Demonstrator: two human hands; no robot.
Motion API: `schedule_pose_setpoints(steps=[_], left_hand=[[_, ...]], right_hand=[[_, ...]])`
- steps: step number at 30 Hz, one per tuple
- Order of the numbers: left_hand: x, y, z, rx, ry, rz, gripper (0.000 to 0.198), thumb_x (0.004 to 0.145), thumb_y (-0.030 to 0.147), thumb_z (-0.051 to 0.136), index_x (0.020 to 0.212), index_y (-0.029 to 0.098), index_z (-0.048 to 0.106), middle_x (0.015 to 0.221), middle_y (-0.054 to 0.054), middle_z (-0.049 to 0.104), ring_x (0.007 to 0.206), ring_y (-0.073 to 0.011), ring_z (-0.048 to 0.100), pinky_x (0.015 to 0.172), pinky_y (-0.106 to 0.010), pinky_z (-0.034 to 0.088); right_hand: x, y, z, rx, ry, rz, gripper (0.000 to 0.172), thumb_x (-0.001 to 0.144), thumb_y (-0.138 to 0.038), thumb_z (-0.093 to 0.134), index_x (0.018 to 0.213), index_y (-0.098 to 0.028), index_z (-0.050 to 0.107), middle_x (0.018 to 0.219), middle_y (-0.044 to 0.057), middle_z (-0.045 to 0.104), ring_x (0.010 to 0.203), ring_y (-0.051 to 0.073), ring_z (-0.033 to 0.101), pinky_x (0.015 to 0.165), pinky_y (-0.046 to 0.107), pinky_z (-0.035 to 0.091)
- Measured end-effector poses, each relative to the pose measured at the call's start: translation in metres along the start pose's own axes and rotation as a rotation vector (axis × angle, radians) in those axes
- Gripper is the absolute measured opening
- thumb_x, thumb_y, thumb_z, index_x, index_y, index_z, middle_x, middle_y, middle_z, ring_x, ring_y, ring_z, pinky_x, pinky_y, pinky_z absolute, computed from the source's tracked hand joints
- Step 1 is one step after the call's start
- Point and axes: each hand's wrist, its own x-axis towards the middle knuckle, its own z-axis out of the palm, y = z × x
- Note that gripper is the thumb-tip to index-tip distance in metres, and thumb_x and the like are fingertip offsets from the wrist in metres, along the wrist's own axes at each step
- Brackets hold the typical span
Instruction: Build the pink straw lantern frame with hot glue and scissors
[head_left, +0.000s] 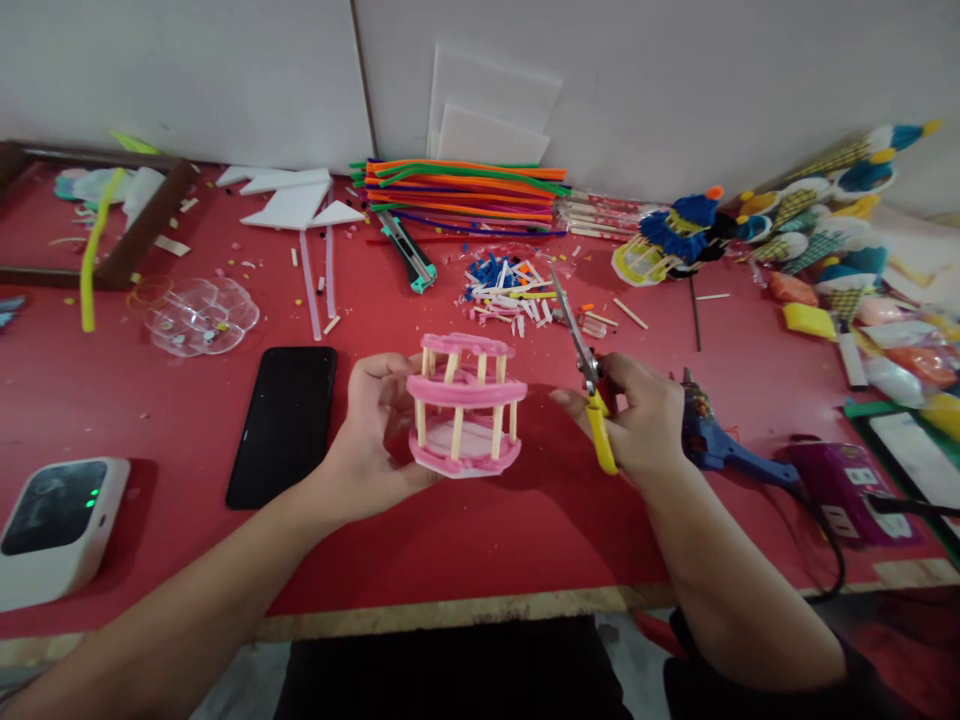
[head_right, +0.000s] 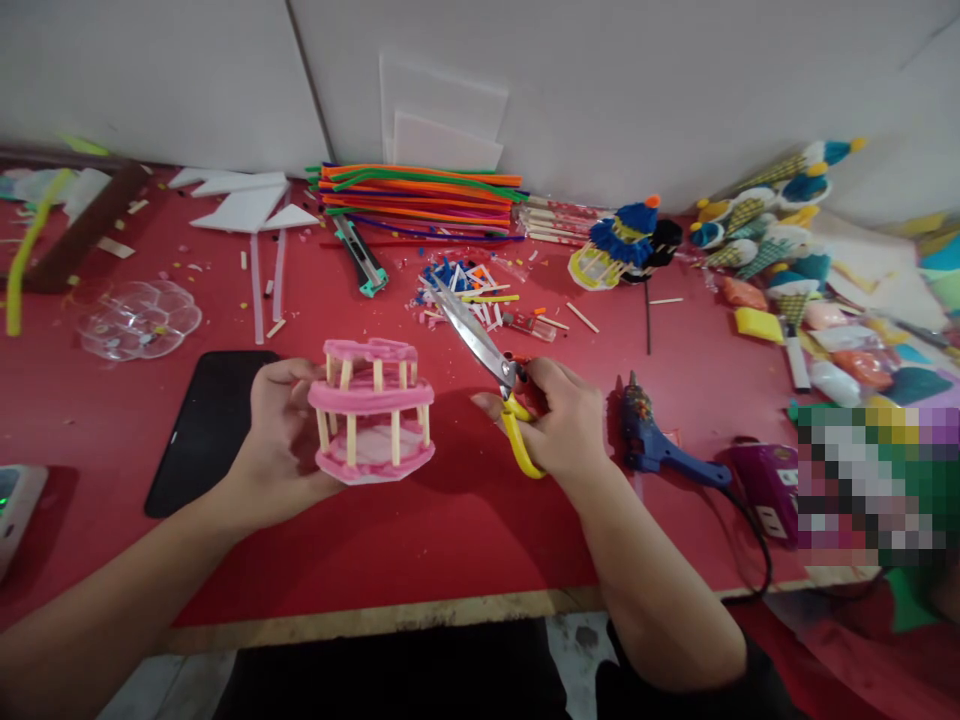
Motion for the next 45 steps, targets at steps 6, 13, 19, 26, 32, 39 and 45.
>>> schedule_pose_setpoints(steps=[6,13,19,26,32,39,45], left_hand=[[-0.004,-0.023,-0.002,0.345,-0.086,0.363,0.077,0.069,0.008,0.084,0.130,0.030,0.042,0.148,-0.015,0.051,0.137,-0.0337,0.058,0.101,-0.046,0.060],[-0.006,-0.016,0.007,0.344,-0.154,0.328,0.082,0.075,0.010,0.084,0.135,0.030,0.032,0.152,-0.019,0.039,0.145,-0.0330,0.049,0.107,-0.046,0.057],[-0.013,-0.012,0.004,0.231,-0.239,0.061,0.106,0.069,0.036,0.093,0.146,0.035,0.020,0.151,-0.016,0.030,0.152,-0.0383,0.035,0.119,-0.056,0.044],[-0.006,-0.002,0.011,0.119,-0.088,-0.030,0.095,0.068,0.024,0.093,0.143,0.035,0.035,0.153,-0.012,0.045,0.143,-0.0340,0.051,0.116,-0.052,0.051],[-0.004,0.003,0.013,0.125,-0.064,-0.076,0.086,0.068,0.028,0.094,0.140,0.028,0.047,0.148,-0.014,0.053,0.137,-0.0330,0.057,0.116,-0.049,0.050],[-0.007,-0.006,0.010,0.125,-0.047,-0.007,0.091,0.066,0.037,0.096,0.141,0.033,0.044,0.153,-0.012,0.045,0.142,-0.0314,0.051,0.118,-0.048,0.048],[-0.006,-0.008,0.009,0.173,-0.006,-0.096,0.089,0.073,0.041,0.090,0.149,0.029,0.044,0.151,-0.013,0.050,0.141,-0.0351,0.051,0.121,-0.056,0.041]], right_hand=[[-0.010,-0.004,0.008,0.355,-0.138,0.313,0.047,0.073,-0.063,0.077,0.068,-0.022,0.055,0.053,-0.007,0.045,0.048,0.008,0.037,0.047,0.024,0.031],[-0.026,-0.043,0.022,0.970,-0.381,0.373,0.040,0.075,-0.054,0.082,0.076,-0.024,0.056,0.062,-0.005,0.059,0.052,0.011,0.054,0.050,0.025,0.047],[-0.024,-0.048,0.028,1.006,-0.237,0.267,0.030,0.077,-0.031,0.081,0.079,-0.026,0.052,0.078,-0.004,0.068,0.064,0.013,0.064,0.060,0.029,0.057],[-0.029,-0.047,0.035,0.912,-0.209,0.214,0.024,0.078,-0.025,0.075,0.079,-0.026,0.051,0.079,-0.004,0.068,0.071,0.014,0.067,0.066,0.029,0.057],[-0.025,-0.048,0.035,0.796,-0.239,0.170,0.025,0.079,-0.028,0.074,0.076,-0.026,0.049,0.077,-0.003,0.068,0.070,0.014,0.066,0.064,0.029,0.056],[-0.022,-0.046,0.029,0.671,-0.266,0.085,0.025,0.083,-0.032,0.073,0.078,-0.026,0.050,0.074,-0.003,0.066,0.066,0.014,0.065,0.062,0.030,0.056],[-0.030,-0.046,0.034,0.691,-0.313,0.139,0.028,0.084,-0.041,0.074,0.076,-0.025,0.052,0.067,-0.004,0.063,0.058,0.013,0.060,0.056,0.028,0.055]])
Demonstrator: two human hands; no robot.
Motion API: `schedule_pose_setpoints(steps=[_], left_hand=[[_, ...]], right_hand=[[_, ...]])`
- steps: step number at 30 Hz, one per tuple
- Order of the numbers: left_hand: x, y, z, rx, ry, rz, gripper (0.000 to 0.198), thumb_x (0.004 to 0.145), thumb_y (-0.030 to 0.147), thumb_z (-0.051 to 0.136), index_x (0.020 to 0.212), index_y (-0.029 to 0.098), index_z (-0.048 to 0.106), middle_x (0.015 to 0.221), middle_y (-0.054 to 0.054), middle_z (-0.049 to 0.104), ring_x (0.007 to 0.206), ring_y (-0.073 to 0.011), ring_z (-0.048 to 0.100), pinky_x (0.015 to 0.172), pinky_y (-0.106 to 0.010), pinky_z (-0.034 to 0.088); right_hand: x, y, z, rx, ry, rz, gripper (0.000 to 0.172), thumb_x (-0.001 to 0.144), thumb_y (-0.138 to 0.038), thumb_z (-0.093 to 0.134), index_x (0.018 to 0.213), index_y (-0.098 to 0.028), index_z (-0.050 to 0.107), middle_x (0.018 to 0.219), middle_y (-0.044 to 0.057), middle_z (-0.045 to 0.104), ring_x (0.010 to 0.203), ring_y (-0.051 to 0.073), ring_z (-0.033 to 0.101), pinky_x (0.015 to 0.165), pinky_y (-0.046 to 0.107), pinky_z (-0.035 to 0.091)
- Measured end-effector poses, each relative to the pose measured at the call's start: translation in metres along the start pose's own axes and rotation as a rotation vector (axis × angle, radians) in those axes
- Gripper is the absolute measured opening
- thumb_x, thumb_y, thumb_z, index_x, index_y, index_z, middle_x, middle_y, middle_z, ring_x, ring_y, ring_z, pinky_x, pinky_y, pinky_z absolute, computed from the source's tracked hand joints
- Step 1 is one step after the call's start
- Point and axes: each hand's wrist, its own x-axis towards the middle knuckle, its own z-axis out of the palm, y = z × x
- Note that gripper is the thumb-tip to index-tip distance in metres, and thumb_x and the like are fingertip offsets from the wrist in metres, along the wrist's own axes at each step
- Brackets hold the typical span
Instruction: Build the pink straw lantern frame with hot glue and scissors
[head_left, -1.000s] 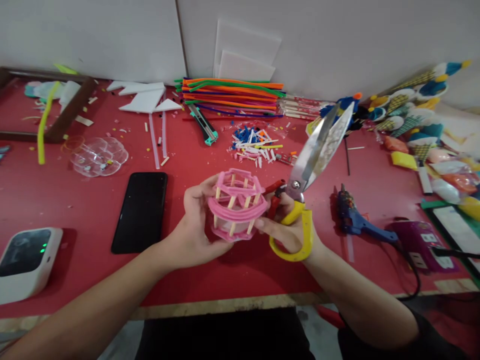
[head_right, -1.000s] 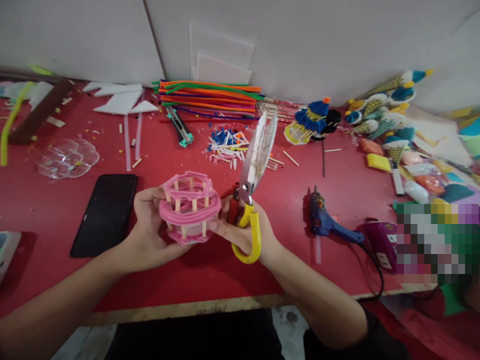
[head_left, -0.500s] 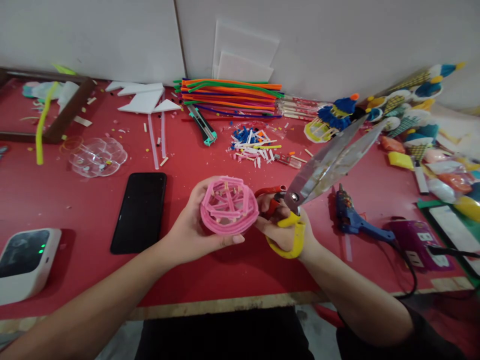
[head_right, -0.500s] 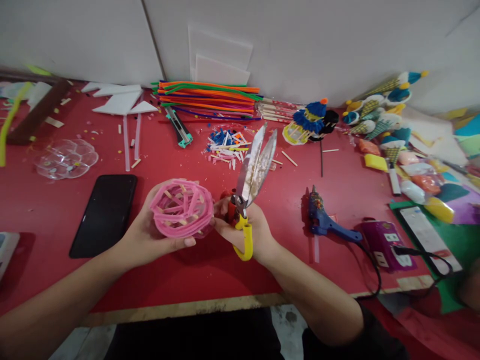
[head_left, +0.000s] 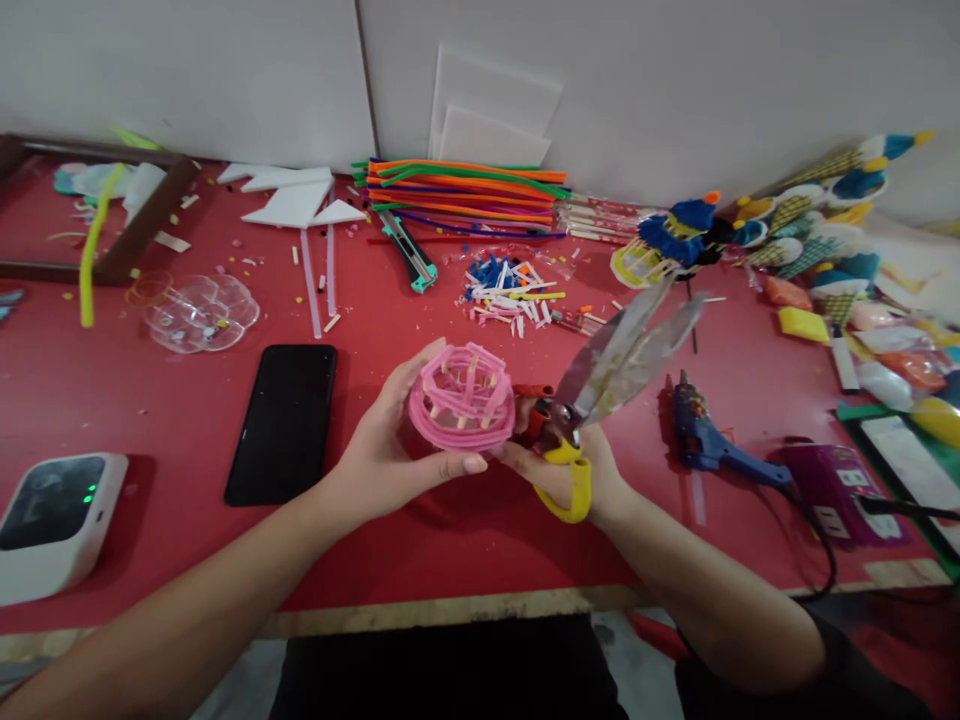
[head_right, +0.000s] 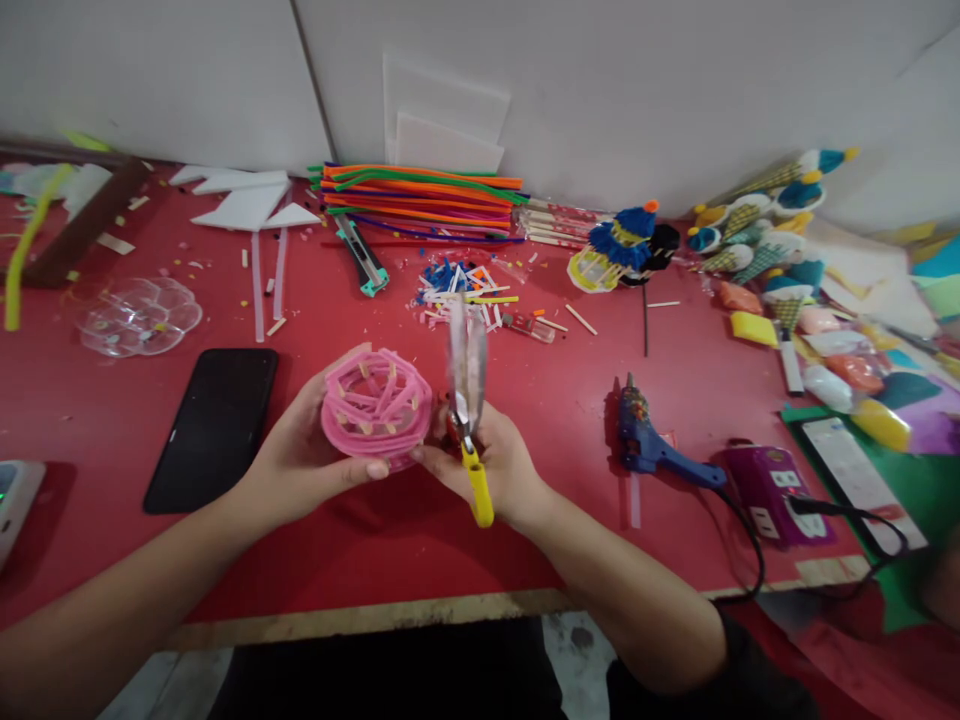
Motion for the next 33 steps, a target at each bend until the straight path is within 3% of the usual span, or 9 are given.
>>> schedule_pose_setpoints(steps=[4,10,13,16,19,22,27,30,33], left_hand=[[-0.001,-0.005,0.002,-0.012,0.008,-0.037,0.108,0.064,0.049,0.095,0.152,0.031,0.035,0.156,-0.015,0.041,0.146,-0.0391,0.042,0.122,-0.060,0.038],[0.005,0.002,0.006,-0.134,0.134,-0.049,0.066,0.078,0.042,0.086,0.128,0.027,0.046,0.136,-0.010,0.057,0.125,-0.0256,0.062,0.107,-0.041,0.056],[0.008,0.008,0.005,-0.176,0.126,-0.117,0.055,0.084,0.043,0.081,0.126,0.023,0.053,0.128,-0.011,0.067,0.116,-0.0255,0.069,0.100,-0.041,0.060],[0.008,0.011,0.003,-0.182,0.164,-0.121,0.049,0.088,0.043,0.076,0.127,0.022,0.056,0.134,-0.012,0.067,0.122,-0.0282,0.067,0.106,-0.045,0.058],[0.006,0.008,0.002,-0.168,0.168,-0.102,0.054,0.088,0.042,0.076,0.132,0.023,0.052,0.144,-0.013,0.061,0.132,-0.0287,0.061,0.114,-0.046,0.051],[0.006,0.005,0.002,-0.172,0.118,-0.118,0.061,0.086,0.043,0.078,0.134,0.022,0.047,0.145,-0.015,0.058,0.135,-0.0299,0.060,0.116,-0.048,0.050],[0.010,0.002,0.003,-0.096,0.181,-0.076,0.076,0.066,0.039,0.093,0.127,0.022,0.050,0.132,-0.014,0.064,0.123,-0.0312,0.066,0.107,-0.051,0.055],[0.011,0.004,0.004,-0.112,0.187,-0.055,0.073,0.067,0.036,0.092,0.125,0.022,0.052,0.127,-0.012,0.067,0.115,-0.0291,0.069,0.102,-0.049,0.058],[0.009,0.007,0.003,-0.100,0.177,-0.050,0.068,0.069,0.035,0.091,0.125,0.022,0.053,0.130,-0.013,0.066,0.120,-0.0297,0.068,0.105,-0.049,0.057]], right_hand=[[-0.002,0.004,0.004,0.015,-0.012,0.074,0.032,0.083,-0.046,0.076,0.077,-0.025,0.052,0.066,-0.004,0.061,0.057,0.013,0.059,0.056,0.028,0.054],[-0.003,0.002,0.003,0.027,-0.012,-0.024,0.029,0.079,-0.038,0.080,0.080,-0.026,0.053,0.072,-0.004,0.066,0.057,0.012,0.057,0.054,0.027,0.051],[-0.005,0.004,0.001,0.039,-0.058,-0.003,0.030,0.079,-0.038,0.082,0.083,-0.026,0.055,0.076,-0.003,0.070,0.058,0.012,0.060,0.054,0.027,0.051],[-0.006,0.005,0.000,0.091,-0.079,0.031,0.028,0.079,-0.038,0.082,0.086,-0.026,0.057,0.082,-0.002,0.073,0.070,0.015,0.069,0.063,0.029,0.057],[-0.005,0.005,0.002,0.161,-0.113,0.049,0.026,0.081,-0.038,0.081,0.088,-0.026,0.058,0.090,0.000,0.076,0.079,0.017,0.073,0.071,0.032,0.061],[-0.005,0.003,0.002,0.154,-0.160,0.070,0.027,0.082,-0.043,0.080,0.088,-0.025,0.059,0.085,0.001,0.075,0.076,0.018,0.073,0.065,0.031,0.061],[-0.004,-0.001,-0.002,0.050,-0.231,0.032,0.030,0.079,-0.045,0.082,0.084,-0.024,0.061,0.079,0.000,0.072,0.074,0.018,0.071,0.065,0.032,0.061],[-0.004,-0.003,-0.005,0.039,-0.285,0.002,0.028,0.080,-0.044,0.082,0.086,-0.024,0.064,0.081,0.001,0.073,0.075,0.018,0.072,0.068,0.033,0.062],[-0.005,-0.002,-0.004,0.015,-0.254,-0.010,0.026,0.079,-0.043,0.083,0.086,-0.025,0.066,0.079,0.001,0.073,0.075,0.019,0.072,0.069,0.034,0.063]])
